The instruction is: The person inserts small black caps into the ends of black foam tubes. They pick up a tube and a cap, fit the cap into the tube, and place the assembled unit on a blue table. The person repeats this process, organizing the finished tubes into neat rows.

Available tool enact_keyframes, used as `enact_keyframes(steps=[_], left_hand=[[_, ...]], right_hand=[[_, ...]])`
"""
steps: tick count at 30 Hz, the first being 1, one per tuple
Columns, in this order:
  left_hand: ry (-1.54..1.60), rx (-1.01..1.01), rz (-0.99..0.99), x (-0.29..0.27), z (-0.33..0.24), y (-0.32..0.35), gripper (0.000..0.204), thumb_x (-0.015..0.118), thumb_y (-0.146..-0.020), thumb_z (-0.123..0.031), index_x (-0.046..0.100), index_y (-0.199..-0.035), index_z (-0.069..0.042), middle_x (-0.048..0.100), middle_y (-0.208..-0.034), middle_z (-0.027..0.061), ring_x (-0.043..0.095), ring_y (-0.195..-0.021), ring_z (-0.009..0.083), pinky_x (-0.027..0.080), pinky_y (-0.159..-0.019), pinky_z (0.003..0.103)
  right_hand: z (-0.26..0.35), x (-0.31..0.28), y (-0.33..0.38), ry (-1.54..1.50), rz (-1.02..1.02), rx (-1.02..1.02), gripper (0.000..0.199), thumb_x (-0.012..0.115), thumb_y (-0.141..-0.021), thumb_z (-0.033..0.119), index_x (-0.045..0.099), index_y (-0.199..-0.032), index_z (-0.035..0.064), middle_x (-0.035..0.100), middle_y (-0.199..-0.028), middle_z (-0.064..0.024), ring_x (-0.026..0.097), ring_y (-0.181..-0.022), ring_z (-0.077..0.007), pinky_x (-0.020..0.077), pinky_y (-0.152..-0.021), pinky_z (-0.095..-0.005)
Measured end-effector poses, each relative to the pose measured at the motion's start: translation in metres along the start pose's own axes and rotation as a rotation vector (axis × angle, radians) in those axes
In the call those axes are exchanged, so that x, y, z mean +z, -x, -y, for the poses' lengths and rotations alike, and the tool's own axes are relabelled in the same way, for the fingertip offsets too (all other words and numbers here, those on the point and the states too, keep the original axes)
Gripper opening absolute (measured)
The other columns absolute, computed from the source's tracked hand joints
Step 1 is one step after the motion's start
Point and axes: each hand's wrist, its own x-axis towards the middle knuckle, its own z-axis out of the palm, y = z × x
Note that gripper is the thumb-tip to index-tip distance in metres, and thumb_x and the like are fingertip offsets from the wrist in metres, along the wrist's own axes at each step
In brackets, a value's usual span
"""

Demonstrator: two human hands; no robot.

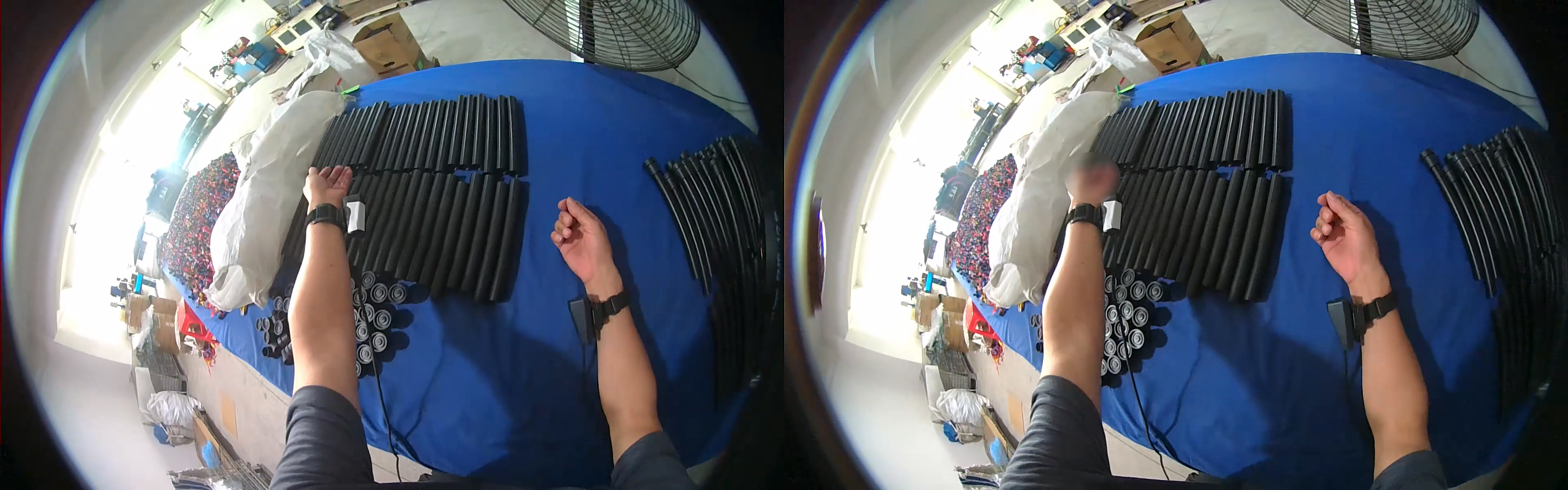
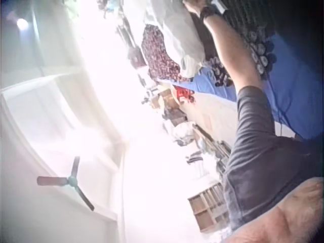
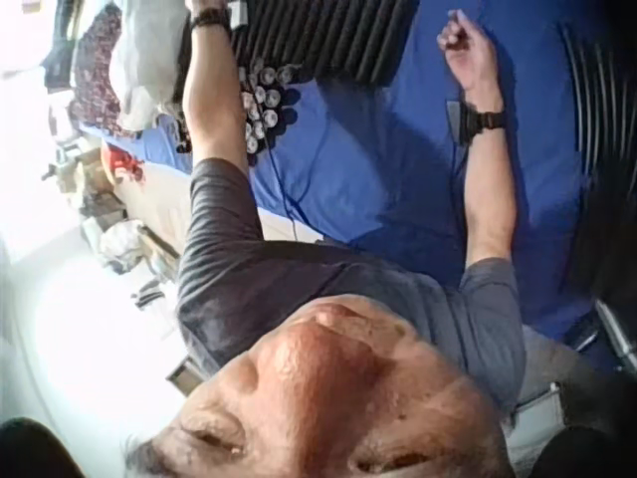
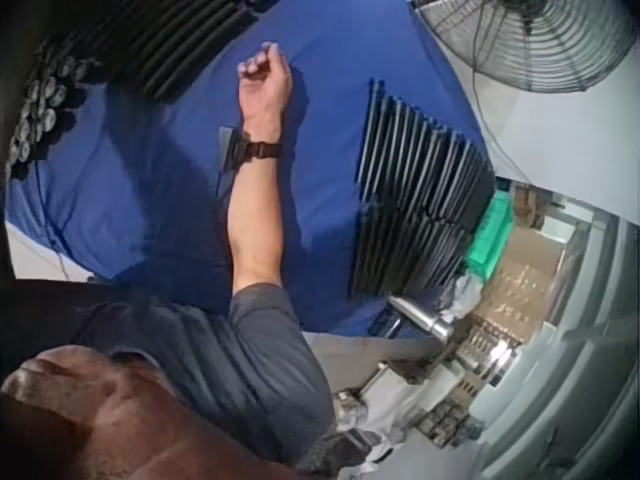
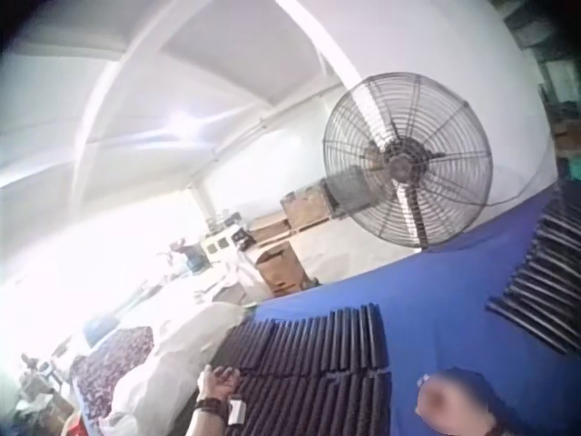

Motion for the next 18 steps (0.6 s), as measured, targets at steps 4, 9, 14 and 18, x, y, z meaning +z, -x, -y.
enact_keyframes(steps=[4, 9, 14, 18], left_hand=[[0.003, -0.005, -0.042, 0.005, 0.024, 0.0, 0.07, 0.033, -0.11, -0.045, 0.019, -0.158, 0.005, 0.045, -0.146, 0.03, 0.052, -0.126, 0.0488, 0.052, -0.102, 0.062], [0.063, 0.019, -0.06, 0.001, 0.033, -0.003, 0.07, 0.034, -0.11, -0.044, 0.018, -0.158, 0.006, 0.039, -0.153, 0.029, 0.05, -0.13, 0.0505, 0.05, -0.104, 0.064], [0.112, 0.019, 0.013, 0.005, 0.038, -0.006, 0.072, 0.035, -0.11, -0.045, 0.016, -0.159, 0.005, 0.036, -0.157, 0.0268, 0.047, -0.135, 0.0507, 0.049, -0.106, 0.063], [0.117, -0.015, 0.02, 0.002, 0.036, -0.015, 0.074, 0.036, -0.11, -0.046, 0.012, -0.16, 0.003, 0.032, -0.16, 0.0257, 0.046, -0.136, 0.0509, 0.048, -0.107, 0.062]], right_hand=[[0.0, 0.003, 0.001, 0.024, 0.008, 0.006, 0.016, 0.064, -0.103, 0.021, 0.067, -0.1, 0.0058, 0.059, -0.07, 0.0025, 0.056, -0.063, -0.009, 0.0445, -0.063, -0.0283], [-0.003, 0.004, 0.0, 0.032, 0.01, 0.018, 0.017, 0.064, -0.103, 0.022, 0.068, -0.1, 0.0058, 0.06, -0.07, 0.0026, 0.056, -0.063, -0.0086, 0.0447, -0.063, -0.0282], [-0.002, 0.006, 0.0, 0.05, 0.017, 0.014, 0.017, 0.063, -0.103, 0.022, 0.068, -0.101, 0.0058, 0.061, -0.071, 0.0028, 0.056, -0.063, -0.008, 0.045, -0.064, -0.0279], [-0.003, 0.007, 0.0, 0.057, 0.027, 0.016, 0.018, 0.062, -0.104, 0.022, 0.068, -0.101, 0.0058, 0.061, -0.07, 0.0032, 0.056, -0.063, -0.0077, 0.0451, -0.064, -0.0278]])
